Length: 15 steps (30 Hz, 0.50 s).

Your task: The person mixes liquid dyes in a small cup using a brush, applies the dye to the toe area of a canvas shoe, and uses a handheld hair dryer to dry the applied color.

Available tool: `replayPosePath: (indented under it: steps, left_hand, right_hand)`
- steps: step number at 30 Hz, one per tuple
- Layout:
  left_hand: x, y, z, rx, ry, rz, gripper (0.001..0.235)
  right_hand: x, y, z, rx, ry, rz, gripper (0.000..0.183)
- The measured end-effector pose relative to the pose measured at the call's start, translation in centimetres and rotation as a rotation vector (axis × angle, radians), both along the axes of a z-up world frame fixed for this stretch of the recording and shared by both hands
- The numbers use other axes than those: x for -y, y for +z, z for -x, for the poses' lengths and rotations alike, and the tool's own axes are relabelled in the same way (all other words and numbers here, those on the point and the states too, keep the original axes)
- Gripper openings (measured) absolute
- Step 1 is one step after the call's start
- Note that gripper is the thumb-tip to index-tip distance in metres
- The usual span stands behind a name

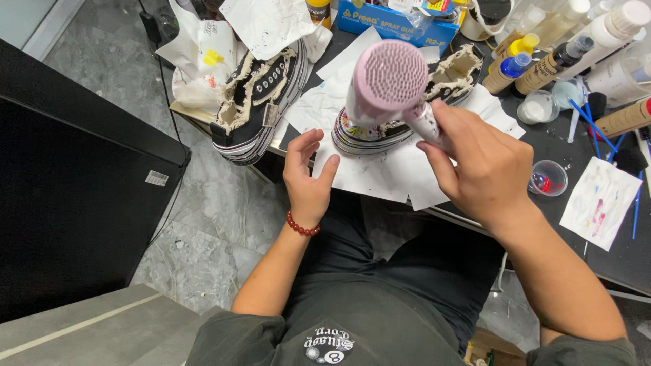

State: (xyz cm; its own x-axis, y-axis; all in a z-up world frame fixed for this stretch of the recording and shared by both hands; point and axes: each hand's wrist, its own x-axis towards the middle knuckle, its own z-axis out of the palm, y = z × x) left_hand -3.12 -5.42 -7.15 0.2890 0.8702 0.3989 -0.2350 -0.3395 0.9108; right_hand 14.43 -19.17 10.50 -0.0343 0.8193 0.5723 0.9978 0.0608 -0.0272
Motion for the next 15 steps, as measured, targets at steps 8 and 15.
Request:
replayPosePath:
  steps: [8, 15]
  left_hand:
    - [-0.8, 0.1, -0.5, -0.274, 0.116, -0.174, 0.068]
    - [-1.3, 0.2, -1.2, -0.454, 0.125, -0.361, 0.097]
  right_hand:
    - [-1.2, 0.2, -0.5, 0.005, -0.009, 0.004, 0.054]
    - [-0.9, 0.1, -0.2, 0.023, -0.026, -0.059, 0.052]
